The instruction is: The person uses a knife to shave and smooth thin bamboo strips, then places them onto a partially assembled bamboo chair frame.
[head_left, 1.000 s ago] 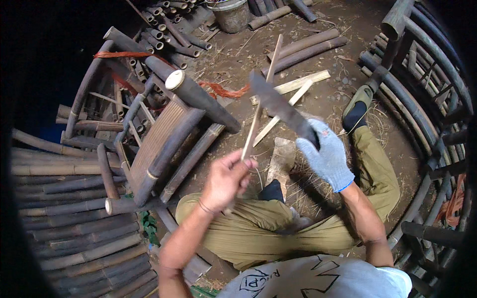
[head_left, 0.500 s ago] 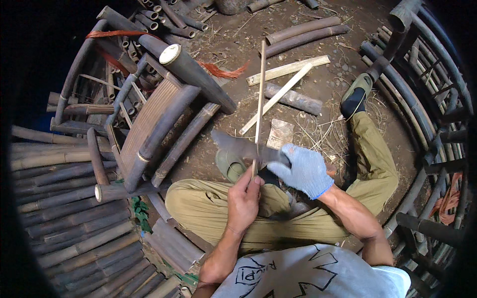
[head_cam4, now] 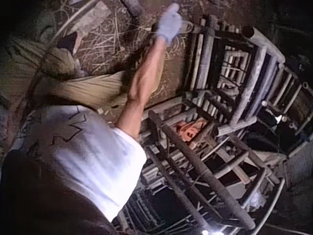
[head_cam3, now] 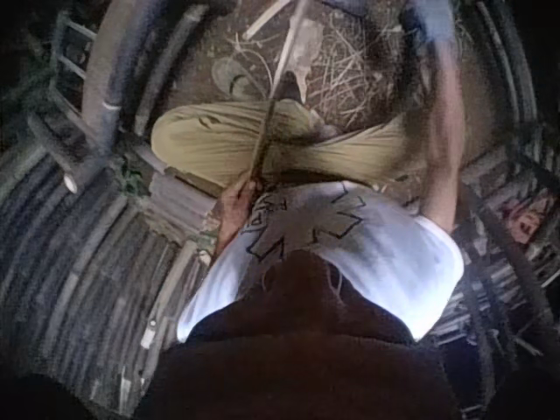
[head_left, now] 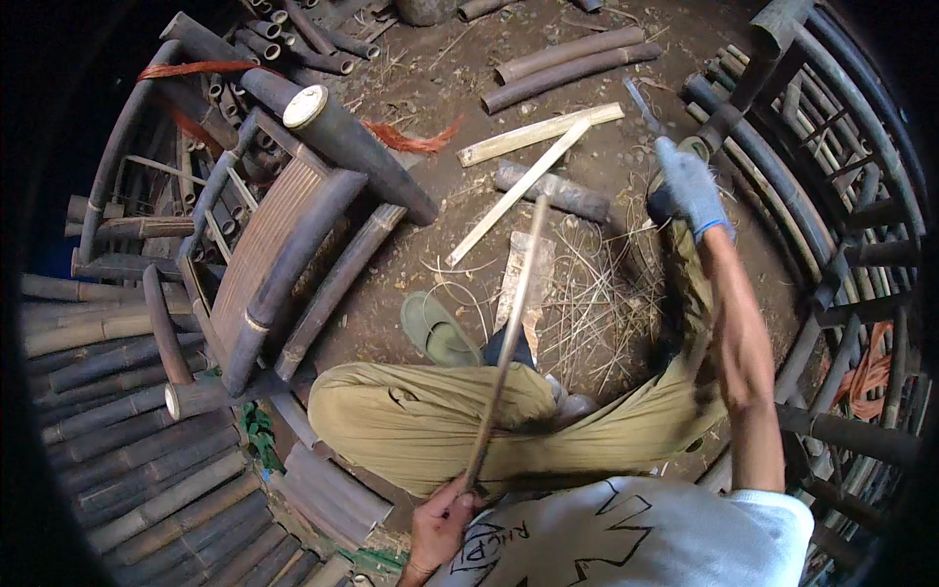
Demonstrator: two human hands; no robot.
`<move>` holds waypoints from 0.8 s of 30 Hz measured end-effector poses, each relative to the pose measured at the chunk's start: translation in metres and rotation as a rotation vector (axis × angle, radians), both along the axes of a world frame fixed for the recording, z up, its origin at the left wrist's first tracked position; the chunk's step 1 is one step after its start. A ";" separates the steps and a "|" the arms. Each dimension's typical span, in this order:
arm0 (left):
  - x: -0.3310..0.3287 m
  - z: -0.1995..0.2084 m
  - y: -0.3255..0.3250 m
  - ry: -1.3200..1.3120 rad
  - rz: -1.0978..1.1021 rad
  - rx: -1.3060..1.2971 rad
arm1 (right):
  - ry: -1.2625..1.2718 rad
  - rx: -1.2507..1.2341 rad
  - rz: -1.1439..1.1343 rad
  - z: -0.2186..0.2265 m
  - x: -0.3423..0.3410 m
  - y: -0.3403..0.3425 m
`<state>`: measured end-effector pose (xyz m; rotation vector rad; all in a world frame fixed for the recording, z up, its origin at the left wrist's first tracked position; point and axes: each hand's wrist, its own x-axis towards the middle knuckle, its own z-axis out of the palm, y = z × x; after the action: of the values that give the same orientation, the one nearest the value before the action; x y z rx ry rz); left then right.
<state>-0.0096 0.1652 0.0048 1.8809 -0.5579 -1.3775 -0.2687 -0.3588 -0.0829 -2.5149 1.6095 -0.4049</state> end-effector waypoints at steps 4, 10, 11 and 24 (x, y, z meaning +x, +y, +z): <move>0.015 -0.015 -0.054 0.084 0.042 -0.100 | -0.366 0.240 -0.040 0.038 0.061 0.082; 0.010 -0.002 -0.197 0.252 0.149 -0.250 | -0.343 0.307 0.349 0.054 0.107 0.221; 0.010 0.000 -0.199 0.242 0.142 -0.234 | -0.362 0.325 0.340 0.050 0.108 0.228; -0.010 -0.017 -0.116 0.167 -0.007 -0.203 | -0.350 0.149 0.022 0.014 0.095 0.125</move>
<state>-0.0193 0.0491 -0.0118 1.5882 -0.5969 -1.4115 -0.1740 -0.2343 -0.0691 -2.2017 1.4195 -0.6541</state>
